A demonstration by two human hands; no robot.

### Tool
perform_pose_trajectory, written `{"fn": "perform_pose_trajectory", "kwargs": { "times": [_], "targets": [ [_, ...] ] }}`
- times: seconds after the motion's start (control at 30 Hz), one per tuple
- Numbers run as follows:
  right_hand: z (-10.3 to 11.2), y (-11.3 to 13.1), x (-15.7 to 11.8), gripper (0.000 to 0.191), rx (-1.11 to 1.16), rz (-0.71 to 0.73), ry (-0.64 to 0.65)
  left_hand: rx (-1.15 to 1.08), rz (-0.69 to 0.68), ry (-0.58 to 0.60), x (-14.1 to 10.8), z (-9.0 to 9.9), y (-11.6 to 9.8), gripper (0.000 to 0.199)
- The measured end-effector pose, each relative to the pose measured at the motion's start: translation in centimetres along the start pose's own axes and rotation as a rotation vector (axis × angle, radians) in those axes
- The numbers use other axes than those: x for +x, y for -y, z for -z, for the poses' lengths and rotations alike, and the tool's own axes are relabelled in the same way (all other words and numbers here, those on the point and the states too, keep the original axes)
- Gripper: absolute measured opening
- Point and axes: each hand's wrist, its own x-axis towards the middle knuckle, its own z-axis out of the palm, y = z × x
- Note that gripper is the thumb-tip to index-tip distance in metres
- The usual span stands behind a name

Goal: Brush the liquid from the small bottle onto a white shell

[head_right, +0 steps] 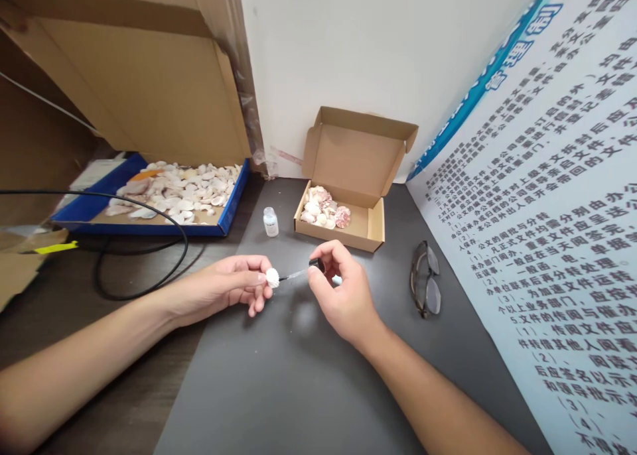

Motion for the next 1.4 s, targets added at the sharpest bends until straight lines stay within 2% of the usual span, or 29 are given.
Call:
{"fn": "perform_pose_trajectory", "kwargs": {
  "times": [0.17, 0.4, 0.83, 1.4],
  "targets": [
    [0.03, 0.00, -0.10, 0.008, 0.032, 0.019, 0.031, -0.019, -0.007, -0.001, -0.01, 0.03, 0.00, 0.017],
    [0.04, 0.03, 0.00, 0.007, -0.008, 0.017, -0.011, 0.000, 0.000, -0.007, -0.01, 0.01, -0.02, 0.017],
    [-0.12, -0.05, -0.48, 0.008, 0.027, 0.084, 0.016, 0.007, -0.011, -0.005, 0.15, -0.05, 0.19, 0.025],
    [-0.21, 0.37, -0.42, 0.008, -0.007, 0.113, 0.025, -0.001, -0.037, -0.033, 0.12, -0.06, 0.12, 0.027]
  ]
}}
